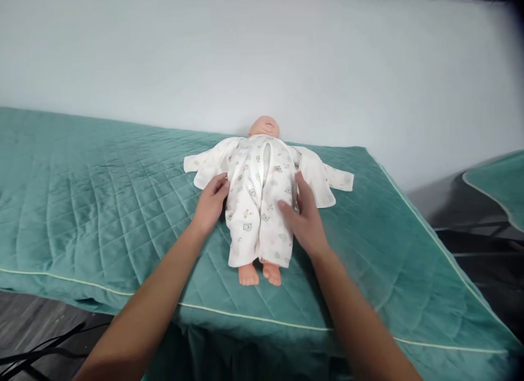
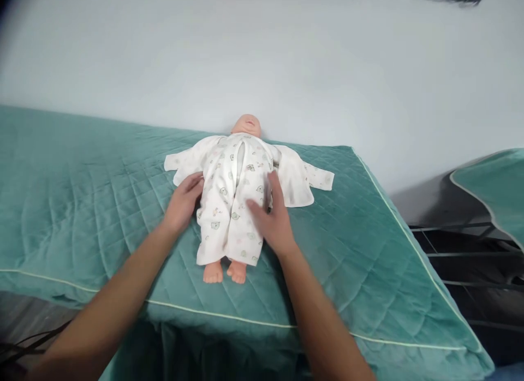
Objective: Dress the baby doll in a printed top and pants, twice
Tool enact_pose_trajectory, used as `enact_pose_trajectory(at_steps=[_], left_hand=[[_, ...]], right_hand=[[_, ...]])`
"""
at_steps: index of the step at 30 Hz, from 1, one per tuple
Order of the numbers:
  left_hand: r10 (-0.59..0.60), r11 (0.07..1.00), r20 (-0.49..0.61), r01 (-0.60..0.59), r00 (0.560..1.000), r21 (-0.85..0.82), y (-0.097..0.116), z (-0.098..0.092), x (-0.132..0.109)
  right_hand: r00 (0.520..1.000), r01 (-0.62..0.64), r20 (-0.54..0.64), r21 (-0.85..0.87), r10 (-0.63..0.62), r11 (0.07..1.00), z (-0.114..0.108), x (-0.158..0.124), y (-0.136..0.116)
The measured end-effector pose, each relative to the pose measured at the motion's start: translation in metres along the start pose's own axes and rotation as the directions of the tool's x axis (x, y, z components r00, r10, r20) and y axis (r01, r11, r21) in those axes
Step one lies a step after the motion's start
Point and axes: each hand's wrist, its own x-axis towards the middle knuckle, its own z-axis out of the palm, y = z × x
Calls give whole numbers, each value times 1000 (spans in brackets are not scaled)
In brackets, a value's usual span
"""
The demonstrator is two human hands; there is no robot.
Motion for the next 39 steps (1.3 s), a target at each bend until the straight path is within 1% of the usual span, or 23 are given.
enact_pose_trajectory(at_steps=[2, 5, 6, 8, 10, 12, 14, 16, 17, 20, 23, 25, 27, 30, 33, 36, 39], left_hand=[[57, 985, 40, -63, 998, 158, 3, -10, -41], [91, 947, 85, -113, 992, 301, 4, -21, -101], [109, 932, 110, -140, 988, 335, 4, -23, -119], [160, 889, 160, -213, 974, 406, 4, -25, -147], [212, 812, 207, -290, 955, 507, 4, -23, -164], [253, 712, 236, -346, 938, 612, 4, -18, -172], [281, 615, 245, -370, 928, 696, 5, -13, -172], [292, 545, 237, -364, 927, 755, 7, -8, -170], [297, 527, 231, -361, 927, 770, 9, -5, -168], [341, 528, 239, -396, 909, 751, 17, 0, -166], [422, 510, 298, -496, 856, 703, 28, 3, -167], [467, 498, 327, -550, 821, 670, 35, 2, -169], [487, 511, 333, -573, 807, 641, 41, -1, -170], [485, 553, 310, -561, 818, 616, 47, -6, -173], [450, 608, 275, -517, 849, 602, 47, -12, -177], [392, 662, 205, -430, 897, 614, 41, -18, -185], [359, 665, 128, -350, 924, 660, 29, -25, -195]], right_hand=[[997, 21, 74, -83, -15, 996, 4, -40, -22], [981, 42, 196, -185, -5, 982, 11, -88, -49], [975, 42, 222, -218, 8, 975, 13, -98, -56], [969, 53, 247, -292, 21, 955, 16, -109, -66], [967, 88, 255, -380, 13, 921, 18, -110, -73], [960, 126, 281, -464, 11, 877, 18, -107, -79], [946, 152, 322, -525, 29, 837, 19, -103, -85], [940, 163, 339, -566, 47, 808, 21, -102, -89], [940, 165, 337, -582, 51, 796, 21, -103, -90], [945, 169, 323, -621, 53, 766, 23, -110, -91], [949, 182, 314, -629, 33, 756, 26, -115, -87], [959, 182, 283, -625, 3, 759, 28, -113, -83], [970, 180, 240, -621, -34, 763, 31, -109, -79], [974, 195, 209, -591, -86, 783, 34, -103, -76], [973, 206, 202, -529, -113, 823, 31, -101, -80], [971, 222, 186, -483, -149, 847, 22, -104, -89], [961, 274, 178, -486, -214, 830, 14, -110, -99]])
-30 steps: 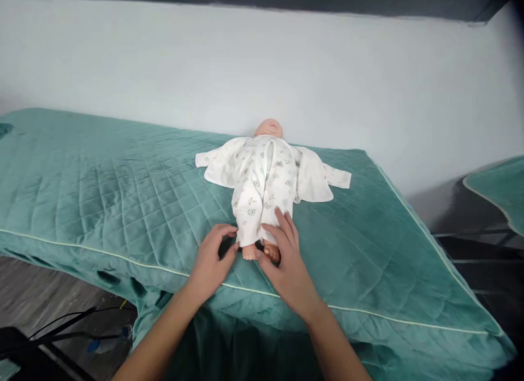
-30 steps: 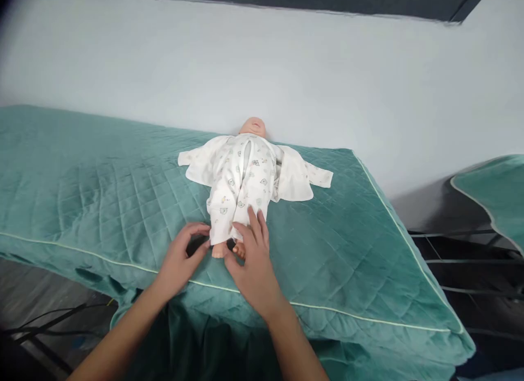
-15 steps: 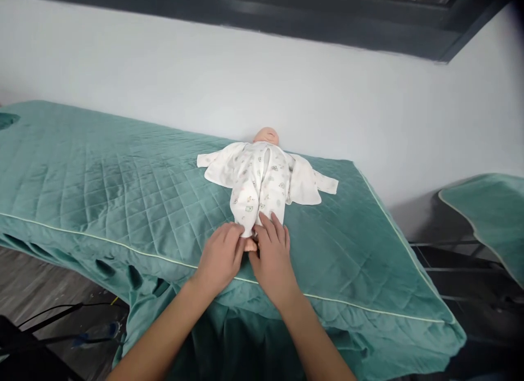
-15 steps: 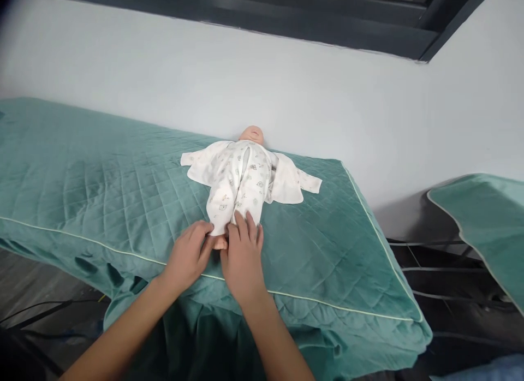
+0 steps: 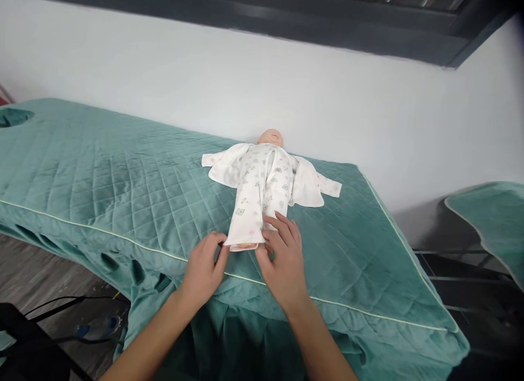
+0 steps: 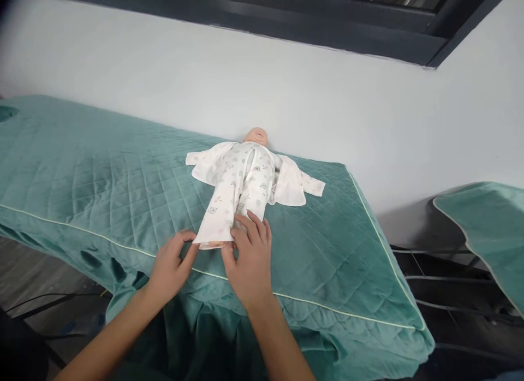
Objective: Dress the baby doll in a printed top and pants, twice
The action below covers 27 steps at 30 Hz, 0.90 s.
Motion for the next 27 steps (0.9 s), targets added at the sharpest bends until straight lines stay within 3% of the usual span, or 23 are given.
enact_pose_trajectory(at_steps=[4, 7, 12, 16, 22, 27], left_hand=[[-64, 993, 10, 62, 998, 102, -11, 5, -14], [-58, 992, -13, 59, 998, 113, -11, 8, -17], [128, 990, -50, -125, 990, 57, 15, 13, -8], [252, 964, 95, -258, 963, 65, 37, 23, 16], [220, 958, 249, -257, 943, 128, 45, 32, 42], [206, 951, 276, -259, 939, 171, 45, 25, 39]], right_hand=[[999, 29, 26, -14, -28, 999, -5, -10, -4], [996, 8, 88, 79, -15, 997, -5, -20, 1], [977, -214, 61, 251, 205, 944, 1, -40, 24], [965, -263, 24, 180, 263, 948, 11, -42, 40], [967, -251, 33, -32, 252, 968, 17, -22, 50], [955, -292, 113, 171, 276, 941, 6, -9, 51]])
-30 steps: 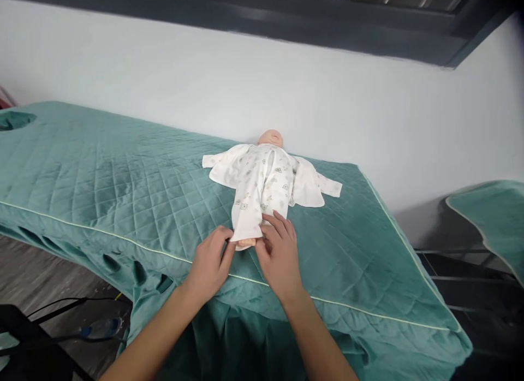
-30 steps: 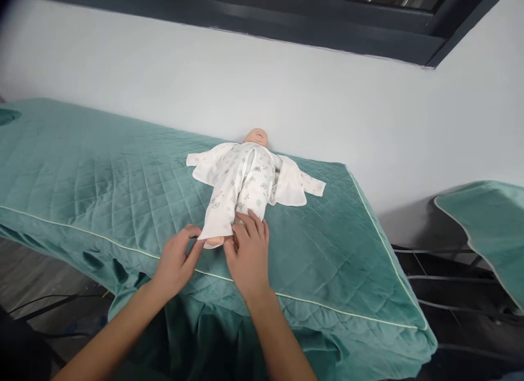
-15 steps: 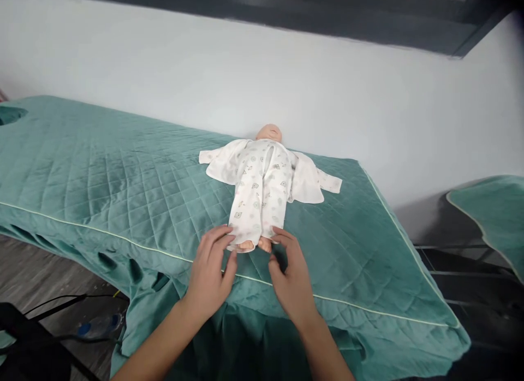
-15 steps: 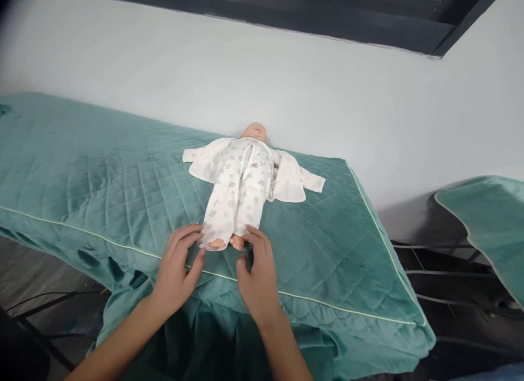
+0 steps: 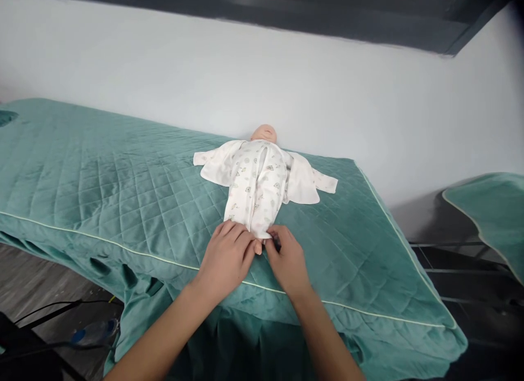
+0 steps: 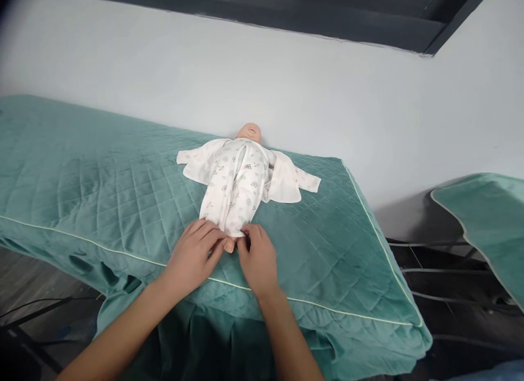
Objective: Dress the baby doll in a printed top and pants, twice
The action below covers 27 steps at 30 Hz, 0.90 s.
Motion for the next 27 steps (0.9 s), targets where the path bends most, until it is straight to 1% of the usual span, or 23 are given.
enact_pose_trajectory(at_steps=[3, 5, 8, 10, 12, 15, 18, 22, 24, 27], left_hand=[[-38, 998, 4, 37, 999, 46, 3, -4, -1], [-66, 996, -4, 67, 998, 59, 7, -6, 1], [-95, 995, -14, 95, 995, 38, 14, -7, 8], [-116, 993, -18, 116, 993, 9, 18, -5, 14], [-141, 989, -20, 140, 990, -41, 19, -3, 18], [-165, 979, -43, 158, 985, -131, 14, 1, 20], [-156, 975, -94, 138, 983, -174, 7, 3, 14], [-78, 981, -116, 55, 990, -185, 3, 2, 0], [-39, 984, -115, 18, 993, -178, 3, -1, -5], [-3, 984, -111, -17, 994, -179, 3, -6, -10]], right_hand=[[999, 35, 30, 153, -40, 988, -14, 0, -15], [997, 68, 30, 188, -75, 980, -23, -1, -27], [994, 106, 14, 178, -110, 978, -32, -3, -40], [992, 123, 4, 171, -125, 978, -35, -4, -44], [990, 137, -2, 177, -139, 975, -36, -5, -43], [987, 161, -12, 157, -161, 974, -36, -6, -38], [984, 176, 6, 84, -177, 981, -33, -7, -29], [985, 146, 89, 11, -147, 989, -28, -11, -21], [985, 132, 107, 31, -134, 991, -30, -13, -21], [983, 151, 89, 88, -158, 985, -35, -18, -23]])
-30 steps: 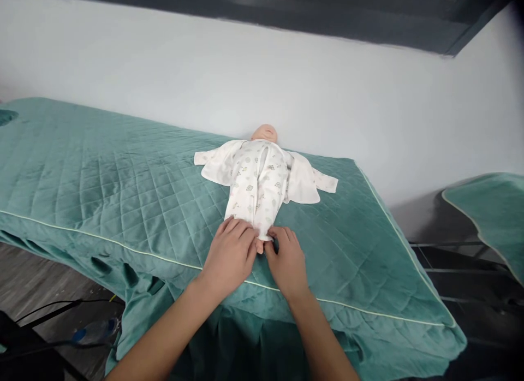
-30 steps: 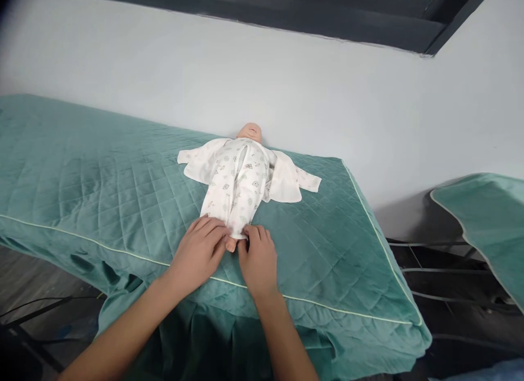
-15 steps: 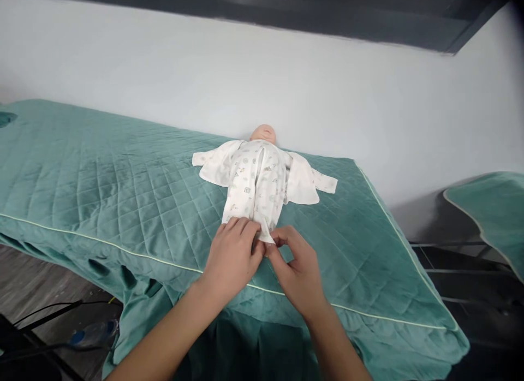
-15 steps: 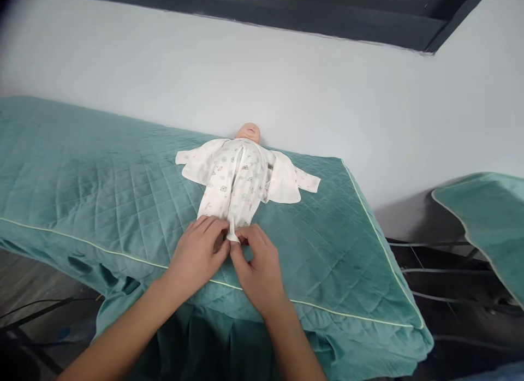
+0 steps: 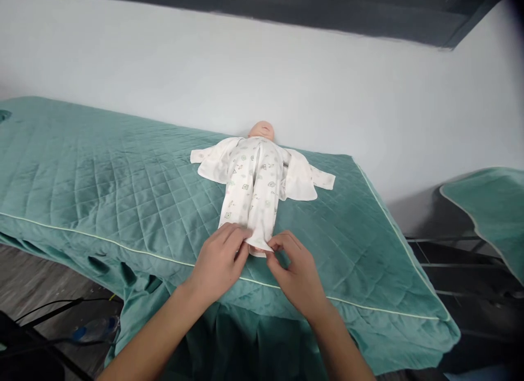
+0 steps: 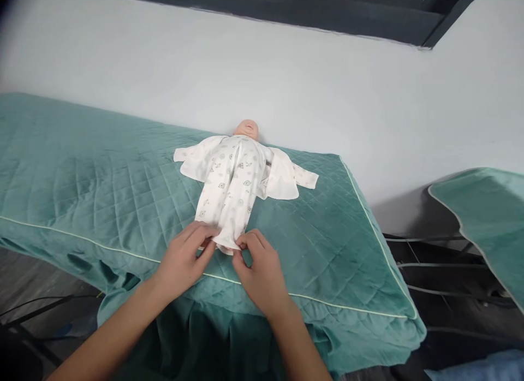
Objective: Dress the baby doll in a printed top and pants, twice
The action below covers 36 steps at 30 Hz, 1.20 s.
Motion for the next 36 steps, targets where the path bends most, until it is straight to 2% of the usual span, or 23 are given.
enact_pose_trajectory(at_steps=[5, 11, 16, 21, 27, 30, 32, 34, 36], left_hand=[[53, 998, 4, -53, 999, 33, -8, -3, -12], [-33, 989, 42, 27, 999, 146, -25, -4, -31], [-66, 998, 55, 65, 996, 15, -33, -3, -28], [-21, 996, 14, 22, 1000, -91, -35, -3, -27], [-7, 986, -68, -5, 998, -167, -39, -10, -37], [-12, 966, -9, 9, 1000, -259, -55, -15, -32], [-68, 954, 22, 71, 997, -292, -73, -17, -21], [-150, 963, -21, 141, 988, -230, -96, -15, -1], [-150, 989, -106, 150, 983, -4, -119, -8, 25]], right_hand=[[998, -47, 33, -57, 49, 997, -1, -8, 4], [993, -104, 44, -132, 111, 986, 8, -14, 15], [999, -45, 23, -146, 49, 988, 12, -11, 14], [997, 65, -30, -147, -70, 987, 19, -9, 15], [997, 74, -17, -66, -75, 995, 23, -14, 24], [988, 129, 91, -57, -123, 990, 11, -14, 33], [974, 181, 149, -66, -170, 981, 0, -7, 43], [980, 185, 94, -106, -175, 977, -8, 9, 56], [990, 132, -21, -215, -139, 968, -10, 33, 70]])
